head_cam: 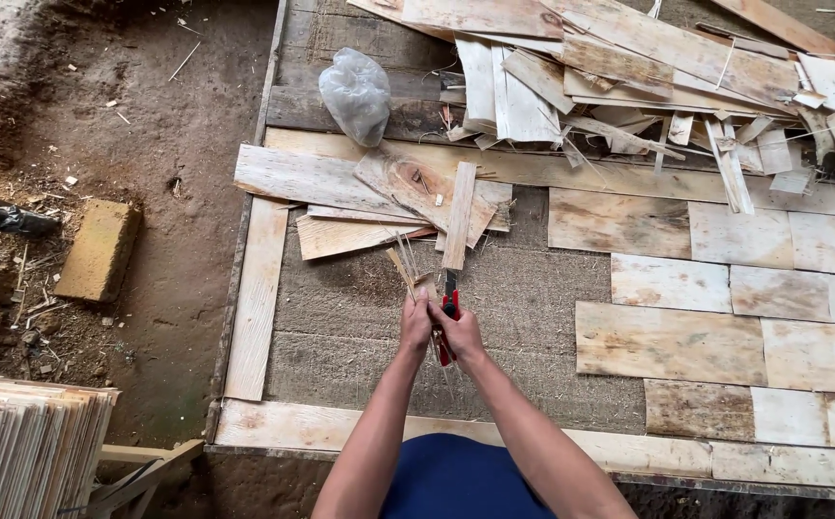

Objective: The person uses a utility knife to trim the edges of several wooden planks on a workbench. They repeatedly position each plank, score the edges, and then place the trimmed pieces onto a growing stack on the right side of the table.

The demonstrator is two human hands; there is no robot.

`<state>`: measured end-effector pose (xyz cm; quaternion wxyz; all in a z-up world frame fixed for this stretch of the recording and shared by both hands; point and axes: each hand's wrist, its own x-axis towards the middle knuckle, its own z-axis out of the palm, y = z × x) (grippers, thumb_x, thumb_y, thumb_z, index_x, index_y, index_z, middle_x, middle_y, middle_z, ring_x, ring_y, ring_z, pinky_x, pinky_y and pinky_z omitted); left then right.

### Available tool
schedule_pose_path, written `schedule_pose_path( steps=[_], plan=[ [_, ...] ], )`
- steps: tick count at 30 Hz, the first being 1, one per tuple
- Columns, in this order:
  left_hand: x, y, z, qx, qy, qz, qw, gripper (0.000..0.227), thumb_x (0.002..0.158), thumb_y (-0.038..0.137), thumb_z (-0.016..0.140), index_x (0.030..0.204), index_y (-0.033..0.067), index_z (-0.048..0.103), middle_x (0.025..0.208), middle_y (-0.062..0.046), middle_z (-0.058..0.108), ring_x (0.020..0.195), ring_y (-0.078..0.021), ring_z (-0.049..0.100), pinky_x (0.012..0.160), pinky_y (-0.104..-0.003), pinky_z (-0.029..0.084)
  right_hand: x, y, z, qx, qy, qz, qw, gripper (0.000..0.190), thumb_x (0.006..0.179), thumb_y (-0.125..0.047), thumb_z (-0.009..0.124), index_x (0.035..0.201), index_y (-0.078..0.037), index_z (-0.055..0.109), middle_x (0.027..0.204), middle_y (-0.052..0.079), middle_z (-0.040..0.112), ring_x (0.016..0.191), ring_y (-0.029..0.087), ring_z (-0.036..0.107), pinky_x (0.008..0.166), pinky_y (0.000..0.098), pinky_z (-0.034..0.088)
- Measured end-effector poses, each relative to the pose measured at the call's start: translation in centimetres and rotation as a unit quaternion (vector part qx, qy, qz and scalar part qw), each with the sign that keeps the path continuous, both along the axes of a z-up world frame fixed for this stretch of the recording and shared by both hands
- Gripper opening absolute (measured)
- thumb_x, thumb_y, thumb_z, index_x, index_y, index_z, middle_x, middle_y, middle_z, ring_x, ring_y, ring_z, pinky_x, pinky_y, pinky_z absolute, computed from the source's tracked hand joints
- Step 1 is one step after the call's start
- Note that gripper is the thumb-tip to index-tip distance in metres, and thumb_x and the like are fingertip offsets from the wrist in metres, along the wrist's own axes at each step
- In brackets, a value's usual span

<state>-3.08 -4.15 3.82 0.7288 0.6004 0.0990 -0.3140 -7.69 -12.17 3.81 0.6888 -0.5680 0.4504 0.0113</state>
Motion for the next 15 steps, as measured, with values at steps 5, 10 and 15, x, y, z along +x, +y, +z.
schedule_pose_path(
  steps=[5,10,15],
  plan=[
    [0.5,-0.1,-0.6,0.010,-0.014,-0.003,1.000,0.026,0.109,0.031,0.046,0.112,0.0099,0.061,0.083,-0.004,0.065,0.074,-0.0143,0.061,0.068,-0.032,0.055,0.4,-0.5,0.2,0.003,-0.004,-0.007,1.000,0.047,0.078,-0.036,0.093,0.108,-0.006,0.072,0.089,0.013,0.072,0.074,0.023,0.071,0.059,0.0350,0.065],
    [1.1,-0.6,-2.2,0.000,-0.015,-0.021,1.000,0.026,0.107,0.031,0.049,0.114,0.0108,0.063,0.086,-0.006,0.068,0.077,-0.0156,0.063,0.071,-0.035,0.056,0.5,-1.6,0.5,0.004,-0.012,-0.020,1.000,0.045,0.079,-0.035,0.093,0.105,-0.006,0.072,0.087,0.013,0.071,0.072,0.023,0.070,0.058,0.0346,0.064],
    [1.0,-1.3,-0.4,-0.051,-0.012,-0.041,0.998,0.031,0.110,0.031,0.043,0.122,0.0111,0.062,0.103,-0.009,0.070,0.092,-0.0186,0.062,0.089,-0.037,0.053,1.1,-2.5,0.8,0.005,-0.023,-0.045,0.999,0.042,0.079,-0.034,0.093,0.101,-0.006,0.071,0.083,0.012,0.071,0.069,0.022,0.070,0.056,0.0341,0.063]
  ],
)
